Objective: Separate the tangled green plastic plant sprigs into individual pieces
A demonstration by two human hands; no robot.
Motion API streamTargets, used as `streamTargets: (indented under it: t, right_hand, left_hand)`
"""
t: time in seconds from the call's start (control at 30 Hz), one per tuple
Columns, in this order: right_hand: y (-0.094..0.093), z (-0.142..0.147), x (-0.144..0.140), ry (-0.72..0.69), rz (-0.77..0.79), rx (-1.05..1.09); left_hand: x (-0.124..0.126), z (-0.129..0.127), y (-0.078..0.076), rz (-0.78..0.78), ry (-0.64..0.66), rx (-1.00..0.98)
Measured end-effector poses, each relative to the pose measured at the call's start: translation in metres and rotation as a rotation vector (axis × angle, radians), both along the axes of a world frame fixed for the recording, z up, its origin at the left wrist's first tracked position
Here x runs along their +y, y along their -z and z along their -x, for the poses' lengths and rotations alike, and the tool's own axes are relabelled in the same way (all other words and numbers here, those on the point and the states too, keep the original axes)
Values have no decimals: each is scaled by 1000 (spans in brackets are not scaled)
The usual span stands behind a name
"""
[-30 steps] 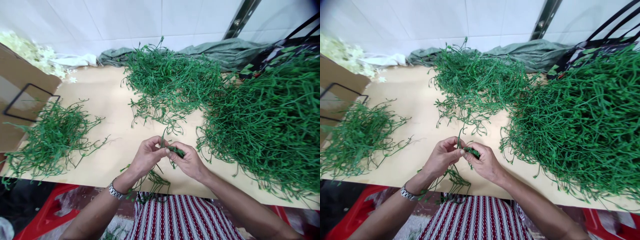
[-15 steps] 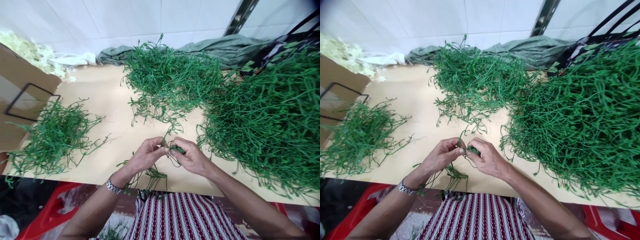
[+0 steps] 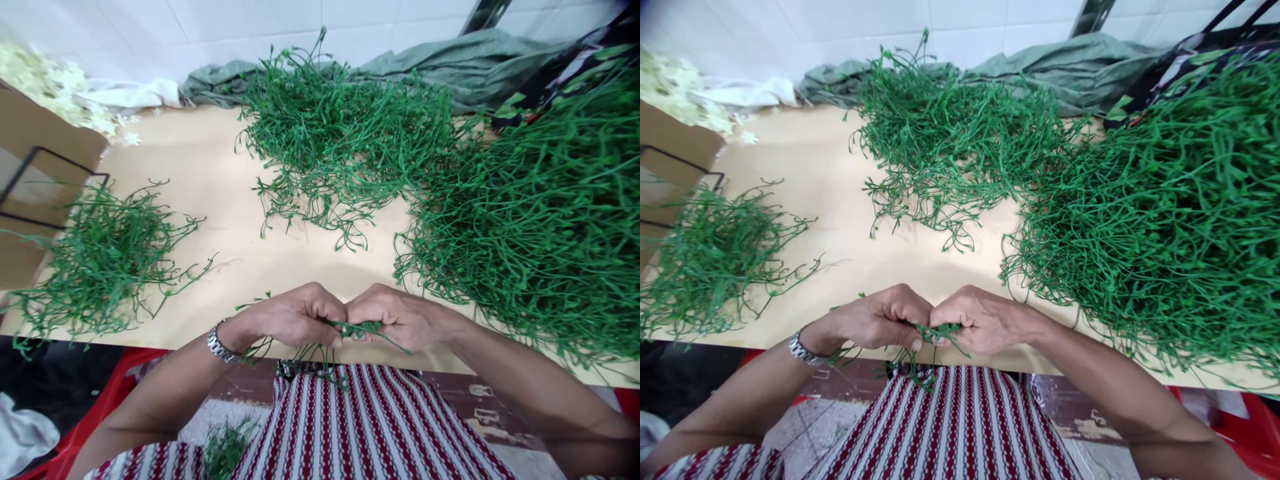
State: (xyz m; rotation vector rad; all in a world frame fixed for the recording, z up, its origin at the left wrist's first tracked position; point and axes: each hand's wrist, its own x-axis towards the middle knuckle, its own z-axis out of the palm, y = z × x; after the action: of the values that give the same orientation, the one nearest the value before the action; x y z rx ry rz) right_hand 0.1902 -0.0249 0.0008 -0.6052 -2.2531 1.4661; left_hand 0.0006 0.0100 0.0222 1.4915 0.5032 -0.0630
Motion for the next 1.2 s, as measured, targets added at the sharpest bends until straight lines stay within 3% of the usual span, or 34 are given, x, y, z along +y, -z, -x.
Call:
streamTargets:
  t: [0.27,0.4,0.47,0.6,0.7,0.8,0.9,1.03,1.2]
  right_hand:
    - [2,-4,6,-108,66,-55]
    - [3,-11,7,-175,126,9]
    - [4,-18,9,-156,129,37]
    - [11,-28,11,190,69,-3]
    - [17,-20,6,491,68,52]
    - [18,-2,-1,679,66,129]
    - [19,16,-5,744,84,115]
    - [27,30,-8,725,185,96]
    - [38,37,-11,822,280,167]
  left_hand:
    - [-3,-5,12,257,-61,-9]
    - [-3,-1,12,343,-18,-5]
    - [-2,4,13,371,-68,-33]
    - [4,11,19,319,-443,-167]
    - [6,9,24,289,-531,-209]
    - [5,4,27,267,-611,-191]
    - [1,-1,29,261,-744,-183]
    - [-4,-8,31,259,-909,-188]
    - [-6,-14,32,227,-1004,-199]
